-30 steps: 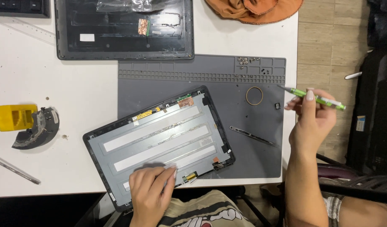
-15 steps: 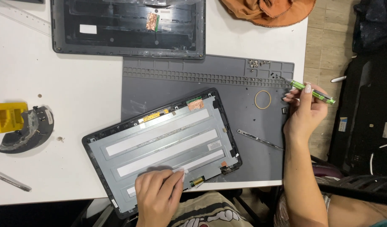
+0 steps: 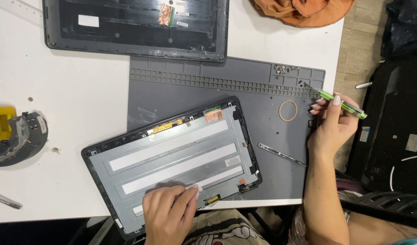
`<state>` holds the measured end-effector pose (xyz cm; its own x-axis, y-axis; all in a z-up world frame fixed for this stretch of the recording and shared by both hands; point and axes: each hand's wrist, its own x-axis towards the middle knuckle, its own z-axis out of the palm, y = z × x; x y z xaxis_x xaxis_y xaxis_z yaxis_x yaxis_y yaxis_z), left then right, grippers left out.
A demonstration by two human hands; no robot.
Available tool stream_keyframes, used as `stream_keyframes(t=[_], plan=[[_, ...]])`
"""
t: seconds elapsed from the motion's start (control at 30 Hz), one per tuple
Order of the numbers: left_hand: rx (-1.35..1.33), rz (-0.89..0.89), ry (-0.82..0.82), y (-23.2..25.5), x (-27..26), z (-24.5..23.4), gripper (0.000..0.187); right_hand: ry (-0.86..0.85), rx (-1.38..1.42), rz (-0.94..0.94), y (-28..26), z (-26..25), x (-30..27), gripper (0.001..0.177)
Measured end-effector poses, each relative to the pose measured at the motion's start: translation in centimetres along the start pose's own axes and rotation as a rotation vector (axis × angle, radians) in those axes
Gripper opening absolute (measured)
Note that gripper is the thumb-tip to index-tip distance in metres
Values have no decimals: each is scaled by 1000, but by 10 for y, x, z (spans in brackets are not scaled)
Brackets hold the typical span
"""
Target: The person uses a green screwdriver to remove screws from the back of a disassembled laptop screen assembly. They work on the assembly while it rests on their lap, carefully unscrewing components and placing the screws on the nearby desk.
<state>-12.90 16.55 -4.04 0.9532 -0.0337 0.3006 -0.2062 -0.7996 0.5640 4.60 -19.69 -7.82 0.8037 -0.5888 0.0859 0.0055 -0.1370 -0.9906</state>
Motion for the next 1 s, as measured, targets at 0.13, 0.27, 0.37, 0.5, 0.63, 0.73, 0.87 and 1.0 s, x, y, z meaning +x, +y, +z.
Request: stream_keyframes(t=[0.13, 0.27, 0.37, 0.5, 0.63, 0.73, 0.87, 1.0], plan=[[-4, -7, -16, -1, -1, 1, 18, -14, -19, -6, -1, 1, 0, 17], [13, -2, -4, -1, -1, 1, 16, -20, -36, -16, -5, 3, -2, 18], [15, 5, 3, -1, 1, 1, 16, -19, -28, -4, -5, 3, -2, 19], [4, -4, 0, 0, 2, 0, 16, -24, -36, -4, -7, 4, -3, 20], [8, -9, -4, -1, 0, 1, 16, -34, -46, -6, -5, 2, -2, 21], [11, 2, -2, -1, 1, 0, 14, -38, -65, -17, -3, 2, -1, 19], [3, -3, -13, -1, 0, 0, 18, -72, -90, -55, -2, 0, 0, 21], [2, -5, -10, 0, 1, 0, 17, -78, -99, -55, -3, 1, -1, 21]])
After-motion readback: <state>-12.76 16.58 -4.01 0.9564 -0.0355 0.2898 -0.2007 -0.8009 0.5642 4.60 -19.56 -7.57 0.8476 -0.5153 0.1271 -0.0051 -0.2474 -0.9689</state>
